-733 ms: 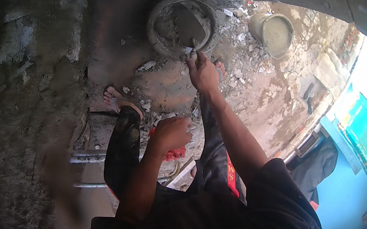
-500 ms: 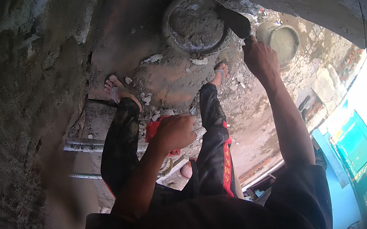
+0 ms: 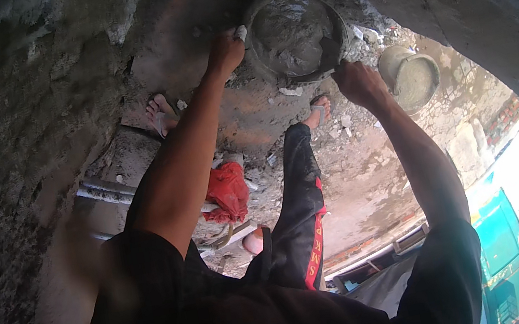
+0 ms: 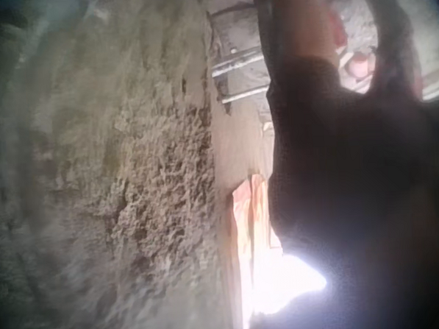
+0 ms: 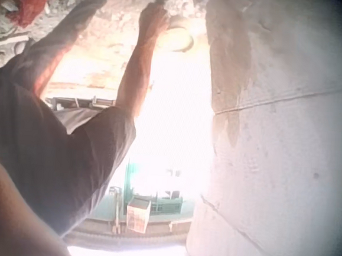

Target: The person applies wet plaster to a wall using a trowel, scooping the mixture from a bucket and smoothing it over the surface.

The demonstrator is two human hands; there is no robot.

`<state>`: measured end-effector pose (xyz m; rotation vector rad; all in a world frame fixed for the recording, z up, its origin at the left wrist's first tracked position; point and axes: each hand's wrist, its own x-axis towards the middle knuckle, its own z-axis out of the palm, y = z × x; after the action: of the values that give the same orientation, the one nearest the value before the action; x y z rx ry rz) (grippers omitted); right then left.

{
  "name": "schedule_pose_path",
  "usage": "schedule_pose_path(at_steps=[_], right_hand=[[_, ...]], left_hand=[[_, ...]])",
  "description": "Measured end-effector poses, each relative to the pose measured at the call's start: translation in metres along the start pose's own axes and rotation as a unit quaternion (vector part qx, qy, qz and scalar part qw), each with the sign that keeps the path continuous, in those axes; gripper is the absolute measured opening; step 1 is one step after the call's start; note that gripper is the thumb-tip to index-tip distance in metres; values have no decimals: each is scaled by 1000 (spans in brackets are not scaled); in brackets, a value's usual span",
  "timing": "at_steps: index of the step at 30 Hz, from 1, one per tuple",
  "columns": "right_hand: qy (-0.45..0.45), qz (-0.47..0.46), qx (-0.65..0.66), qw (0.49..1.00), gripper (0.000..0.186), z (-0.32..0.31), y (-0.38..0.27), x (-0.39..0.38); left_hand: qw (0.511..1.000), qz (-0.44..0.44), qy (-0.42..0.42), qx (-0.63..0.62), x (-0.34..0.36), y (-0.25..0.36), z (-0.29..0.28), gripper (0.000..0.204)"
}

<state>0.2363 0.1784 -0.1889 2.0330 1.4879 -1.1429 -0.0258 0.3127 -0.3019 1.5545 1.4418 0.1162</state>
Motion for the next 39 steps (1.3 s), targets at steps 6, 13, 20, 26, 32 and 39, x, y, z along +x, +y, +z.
schedule_pose_path(at_steps=[6,13,20,26,32,39], right_hand=[[6,-37,348,937,31,77,-19,-9],[-82,143,737,656,32,92,-82,9],[-116,67,950,282,33,106,-118,-18],[-97,55,960,256,35,84,-75,-32],[145,37,151,977,39,60,1,-43],[92,-73,-303,946,14,-105,-32,-44]], left_hand=[[999,25,18,-43,-20,-1,17,14],[989,-59,52,-126,-30,-24,41,16],[993,-35,16,-110,-20,-16,31,18],[991,-113,-23,64,-45,-14,-4,37],[958,-29,-232,167,-153,89,-100,53],[844,44,-441,303,-216,91,-105,36]])
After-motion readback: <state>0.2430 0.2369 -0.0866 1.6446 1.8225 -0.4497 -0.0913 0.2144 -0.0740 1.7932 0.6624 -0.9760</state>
